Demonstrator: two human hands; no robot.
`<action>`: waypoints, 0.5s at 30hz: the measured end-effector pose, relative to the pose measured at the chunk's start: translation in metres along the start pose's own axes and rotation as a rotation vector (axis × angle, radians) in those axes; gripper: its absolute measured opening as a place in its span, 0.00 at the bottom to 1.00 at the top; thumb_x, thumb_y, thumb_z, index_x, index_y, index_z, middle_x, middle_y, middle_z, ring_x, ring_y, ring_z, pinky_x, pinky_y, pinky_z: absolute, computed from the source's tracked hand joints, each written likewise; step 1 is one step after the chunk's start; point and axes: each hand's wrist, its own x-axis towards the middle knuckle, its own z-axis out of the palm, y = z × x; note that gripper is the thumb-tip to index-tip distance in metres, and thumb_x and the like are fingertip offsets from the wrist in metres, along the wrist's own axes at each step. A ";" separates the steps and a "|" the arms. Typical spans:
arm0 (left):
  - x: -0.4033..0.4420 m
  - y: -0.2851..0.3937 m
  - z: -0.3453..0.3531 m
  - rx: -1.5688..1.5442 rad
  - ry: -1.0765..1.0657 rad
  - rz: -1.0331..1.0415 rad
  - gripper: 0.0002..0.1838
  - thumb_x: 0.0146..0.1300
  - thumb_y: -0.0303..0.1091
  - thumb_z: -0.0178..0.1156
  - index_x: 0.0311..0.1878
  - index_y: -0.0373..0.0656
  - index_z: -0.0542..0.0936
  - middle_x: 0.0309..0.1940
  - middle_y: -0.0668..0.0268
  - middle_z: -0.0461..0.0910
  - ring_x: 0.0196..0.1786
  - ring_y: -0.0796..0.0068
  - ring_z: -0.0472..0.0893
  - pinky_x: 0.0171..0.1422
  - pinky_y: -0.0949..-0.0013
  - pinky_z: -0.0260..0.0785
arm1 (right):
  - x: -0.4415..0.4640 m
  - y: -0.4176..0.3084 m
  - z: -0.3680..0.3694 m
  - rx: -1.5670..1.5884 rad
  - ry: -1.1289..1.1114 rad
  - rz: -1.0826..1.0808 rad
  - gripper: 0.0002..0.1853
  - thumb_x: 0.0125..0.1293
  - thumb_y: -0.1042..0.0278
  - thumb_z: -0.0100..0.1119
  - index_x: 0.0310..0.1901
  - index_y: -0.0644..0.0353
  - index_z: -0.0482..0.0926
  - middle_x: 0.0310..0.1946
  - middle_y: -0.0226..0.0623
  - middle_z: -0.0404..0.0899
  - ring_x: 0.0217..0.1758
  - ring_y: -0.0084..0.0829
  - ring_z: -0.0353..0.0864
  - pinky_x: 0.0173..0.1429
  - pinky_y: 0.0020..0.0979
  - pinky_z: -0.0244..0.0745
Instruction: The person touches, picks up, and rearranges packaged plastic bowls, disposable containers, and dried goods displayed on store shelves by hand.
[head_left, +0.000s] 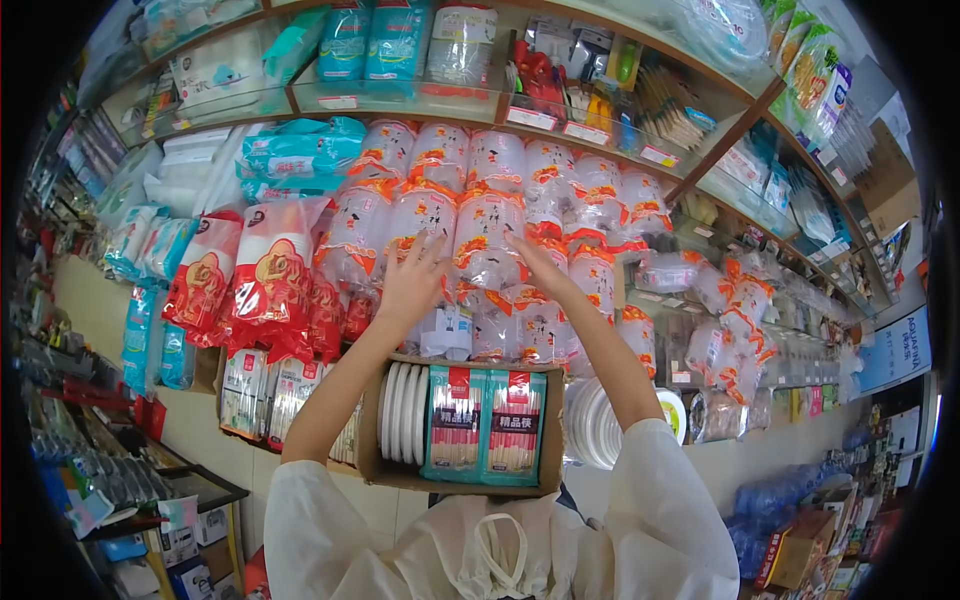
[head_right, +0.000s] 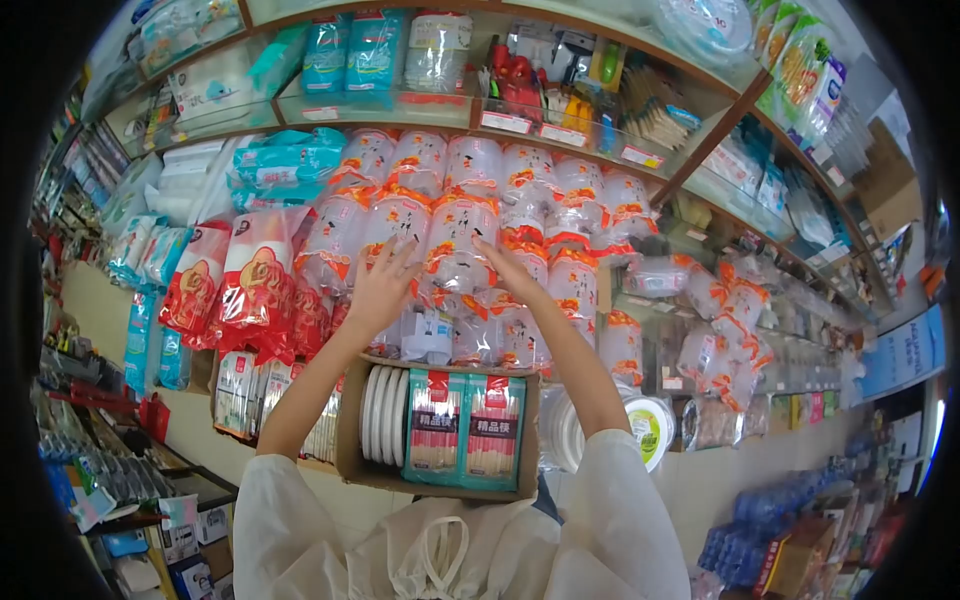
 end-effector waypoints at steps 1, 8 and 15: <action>0.000 0.002 -0.003 -0.034 0.006 -0.013 0.18 0.49 0.36 0.59 0.46 0.48 0.76 0.60 0.66 0.65 0.65 0.63 0.59 0.62 0.41 0.51 | -0.005 -0.005 0.000 -0.030 0.017 -0.008 0.50 0.49 0.32 0.56 0.65 0.59 0.51 0.61 0.46 0.59 0.63 0.40 0.60 0.60 0.47 0.61; 0.020 0.009 -0.002 -0.240 0.109 -0.114 0.29 0.47 0.39 0.63 0.54 0.45 0.67 0.54 0.61 0.67 0.61 0.63 0.63 0.61 0.43 0.49 | -0.030 -0.037 0.022 -0.127 0.143 -0.048 0.42 0.50 0.37 0.60 0.59 0.61 0.61 0.41 0.34 0.67 0.42 0.25 0.67 0.42 0.32 0.70; 0.030 0.020 0.005 -0.117 -0.033 -0.083 0.33 0.43 0.40 0.66 0.54 0.43 0.65 0.52 0.62 0.68 0.61 0.63 0.62 0.62 0.42 0.48 | -0.015 -0.014 0.009 -0.182 0.218 -0.202 0.51 0.50 0.38 0.60 0.65 0.69 0.49 0.60 0.54 0.59 0.63 0.42 0.61 0.59 0.37 0.63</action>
